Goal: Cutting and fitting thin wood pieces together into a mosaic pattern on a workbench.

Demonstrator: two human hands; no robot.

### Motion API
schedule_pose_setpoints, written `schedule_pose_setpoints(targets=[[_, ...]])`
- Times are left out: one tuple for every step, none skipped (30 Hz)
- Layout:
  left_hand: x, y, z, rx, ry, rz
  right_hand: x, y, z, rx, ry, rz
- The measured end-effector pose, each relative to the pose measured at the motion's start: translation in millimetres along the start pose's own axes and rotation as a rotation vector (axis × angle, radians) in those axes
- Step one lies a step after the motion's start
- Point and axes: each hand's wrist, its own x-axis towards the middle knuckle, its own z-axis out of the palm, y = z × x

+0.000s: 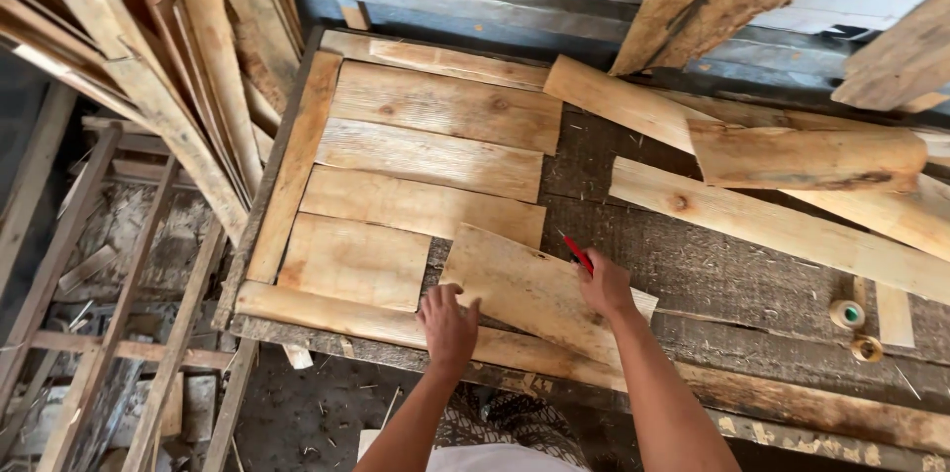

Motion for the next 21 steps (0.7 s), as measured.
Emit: schedule_pose_setpoints(targets=[[-4.0,-2.0,2.0,0.001,0.008,-0.009,5.5,-0.8,4.4,0.0,-0.005,-0.01],[-7.8,-3.9,4.2,0.027,-0.036,0.051,11.2,-1.6,8.9,-0.009,-0.001,-0.044],[-14.2,-6.6,6.0,0.054,-0.085,0.108,13.6,-2.0,14.3,-0.018,-0.001,-0.073],[-19.3,-11.2,7.6,0.055,-0.083,0.097,16.3,-7.8,14.3,-0.018,-0.01,-0.08],[-23.4,-15.0,10.3,0.099,-0.083,0.164,19.8,-12.5,13.9,-0.021,-0.06,-0.052],[-27.4,-18.6,13.1,0.143,-0.084,0.23,23.5,-17.2,13.4,-0.026,-0.11,-0.024],[-28.1,-20.8,14.6,0.142,-0.083,0.225,25.3,-20.6,13.1,-0.027,-0.114,-0.028],[-28.6,-22.8,16.1,0.182,-0.121,0.242,27.3,-24.1,12.6,0.008,-0.141,-0.024],[-28.8,-24.7,17.9,0.222,-0.16,0.261,29.4,-27.2,11.9,0.044,-0.166,-0.019],[-28.0,-25.3,19.1,0.221,-0.159,0.257,30.3,-31.3,10.3,0.042,-0.168,-0.022],[-26.7,-26.2,20.0,0.233,-0.189,0.261,31.1,-35.8,8.8,0.044,-0.18,-0.007],[-25.3,-26.9,21.0,0.244,-0.218,0.265,32.2,-40.0,7.3,0.046,-0.191,0.007],[-27.4,-26.7,20.7,0.244,-0.222,0.262,32.8,-37.6,10.1,0.046,-0.195,0.009],[-29.6,-26.2,20.5,0.253,-0.239,0.262,33.5,-35.0,12.8,0.042,-0.198,-0.001],[-28.0,-24.8,20.3,0.262,-0.252,0.266,37.2,-33.4,14.1,0.038,-0.195,-0.013],[-27.4,-24.0,19.0,0.262,-0.251,0.267,40.1,-28.1,20.9,0.038,-0.193,-0.013],[-26.6,-23.0,17.6,0.267,-0.262,0.26,43.0,-22.7,27.3,0.01,-0.156,-0.058],[-25.7,-22.0,16.2,0.273,-0.273,0.253,45.9,-17.3,33.8,-0.018,-0.119,-0.104],[-24.4,-21.5,16.3,0.272,-0.275,0.254,43.6,-23.7,29.9,-0.018,-0.119,-0.102],[-23.0,-21.1,16.7,0.278,-0.283,0.254,41.4,-30.0,26.3,0.033,-0.161,-0.04],[-22.9,-21.4,16.6,0.285,-0.293,0.253,37.8,-36.3,23.7,0.085,-0.206,0.023]])
